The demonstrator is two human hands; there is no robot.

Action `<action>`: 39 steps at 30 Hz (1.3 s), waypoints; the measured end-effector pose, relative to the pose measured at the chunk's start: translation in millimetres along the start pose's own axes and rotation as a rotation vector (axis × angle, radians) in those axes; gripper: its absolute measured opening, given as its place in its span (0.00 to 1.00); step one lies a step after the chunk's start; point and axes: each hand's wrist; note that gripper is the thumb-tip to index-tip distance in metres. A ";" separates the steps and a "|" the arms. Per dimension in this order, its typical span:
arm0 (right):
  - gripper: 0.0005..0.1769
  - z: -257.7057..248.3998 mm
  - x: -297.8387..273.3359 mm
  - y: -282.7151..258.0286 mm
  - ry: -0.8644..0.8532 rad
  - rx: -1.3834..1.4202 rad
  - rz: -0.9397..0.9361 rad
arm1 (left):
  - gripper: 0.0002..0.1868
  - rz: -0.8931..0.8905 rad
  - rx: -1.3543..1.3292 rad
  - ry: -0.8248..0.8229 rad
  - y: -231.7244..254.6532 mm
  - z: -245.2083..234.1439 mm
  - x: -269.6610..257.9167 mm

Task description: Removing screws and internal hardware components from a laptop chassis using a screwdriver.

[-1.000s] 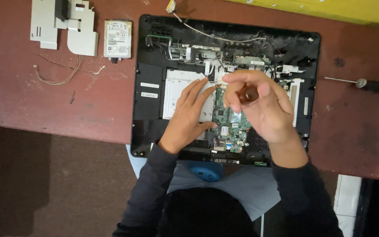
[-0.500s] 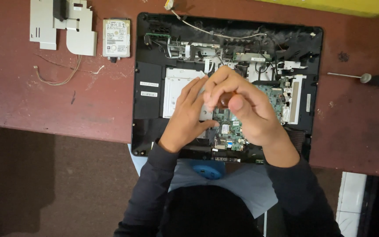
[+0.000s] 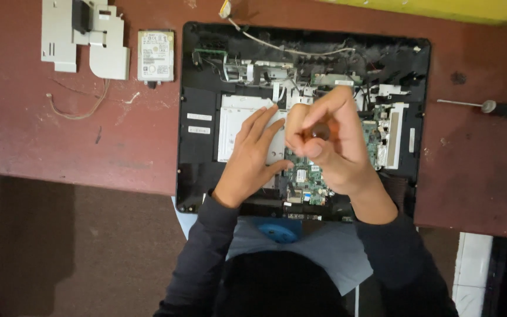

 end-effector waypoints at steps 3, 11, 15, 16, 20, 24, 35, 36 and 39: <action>0.13 -6.2 3.0 -5.2 -0.062 0.071 -0.002 | 0.45 0.022 0.004 0.015 -1.1 -1.0 3.2; 0.28 -9.4 2.2 -24.8 -0.077 -0.135 0.133 | 0.45 0.016 0.019 0.013 -0.5 -1.7 3.3; 0.20 -9.1 -1.1 -13.9 -0.039 -0.034 0.100 | 0.45 0.014 0.013 0.023 2.5 -2.9 2.6; 0.18 -7.6 -1.7 -12.7 -0.022 0.004 0.106 | 0.45 0.016 0.002 0.026 2.2 -2.1 1.9; 0.17 -3.9 0.2 -11.8 -0.013 -0.012 0.067 | 0.43 0.019 -0.004 0.020 0.2 -1.5 2.3; 0.16 -7.5 -1.4 -13.4 -0.003 -0.033 0.068 | 0.44 0.002 0.003 0.012 2.2 -2.7 2.8; 0.22 -15.1 -10.4 -10.1 0.011 0.014 0.071 | 0.42 0.018 0.014 0.032 1.8 -2.1 4.9; 0.22 -12.7 -11.5 -10.1 0.013 0.013 0.071 | 0.42 0.019 0.014 0.030 2.1 -1.5 4.2; 0.28 -6.2 -11.7 -7.7 0.078 0.017 0.168 | 0.41 0.010 0.013 0.024 2.2 -1.4 3.7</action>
Point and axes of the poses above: each hand's wrist, its own x-axis towards the middle knuckle, its own z-axis out of the palm, y = z × x
